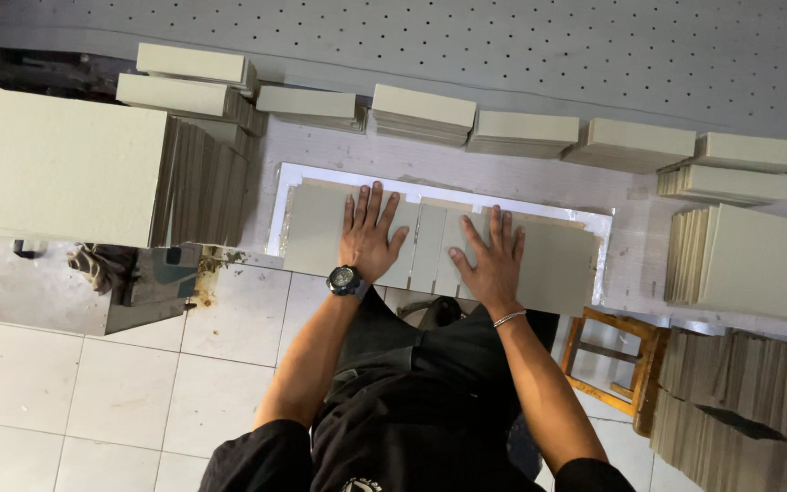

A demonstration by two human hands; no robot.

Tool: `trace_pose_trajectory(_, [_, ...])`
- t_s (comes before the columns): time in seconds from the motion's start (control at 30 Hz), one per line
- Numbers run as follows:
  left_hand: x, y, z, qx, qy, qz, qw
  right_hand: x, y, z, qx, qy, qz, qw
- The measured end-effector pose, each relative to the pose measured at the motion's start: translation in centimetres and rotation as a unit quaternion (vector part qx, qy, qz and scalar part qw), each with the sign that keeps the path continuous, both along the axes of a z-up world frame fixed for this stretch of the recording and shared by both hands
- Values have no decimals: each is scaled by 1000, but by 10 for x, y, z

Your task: The person assembles books by placing a stack of pages into a white plastic tray, then covering them with a red cover sheet. They press down on the cover to secure it, remove the assembled book, and repeat the process with additional stacks of pages and covers.

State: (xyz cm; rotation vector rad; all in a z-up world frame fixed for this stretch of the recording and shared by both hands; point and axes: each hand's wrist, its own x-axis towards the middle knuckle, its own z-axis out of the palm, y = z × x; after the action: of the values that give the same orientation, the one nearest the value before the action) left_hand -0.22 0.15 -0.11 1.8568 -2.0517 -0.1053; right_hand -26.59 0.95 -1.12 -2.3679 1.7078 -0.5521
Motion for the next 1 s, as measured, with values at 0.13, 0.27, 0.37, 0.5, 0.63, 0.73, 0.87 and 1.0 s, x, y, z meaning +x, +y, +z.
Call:
trace_pose_trajectory(0.13, [0, 0, -2, -15, -2, 2, 1000, 0, 0, -1, 6, 1, 1, 1000])
trace_pose_trajectory(0.27, [1, -1, -3, -22, -4, 2, 1000, 1, -2, -2, -2, 5, -2, 1000])
trace_pose_trajectory(0.37, [0, -1, -3, -22, 1, 4, 1000, 1, -2, -2, -10, 10, -3, 1000])
trace_pose_trajectory(0.5, [1, -1, 0, -19, 14, 5, 1000, 0, -2, -2, -27, 25, 1, 999])
trace_pose_trajectory(0.63, [2, -2, -1, -44, 25, 4, 999, 0, 0, -1, 0, 0, 0, 1000])
trace_pose_trajectory(0.73, [1, -2, -2, -56, 28, 8, 998, 0, 0, -1, -3, 2, 0, 1000])
trace_pose_trajectory(0.87, [1, -1, -3, -74, 35, 11, 997, 0, 0, -2, -12, 16, -1, 1000])
trace_pose_trajectory(1.0, [1, 0, 0, -85, 41, 17, 995, 0, 0, -2, -7, 24, -3, 1000])
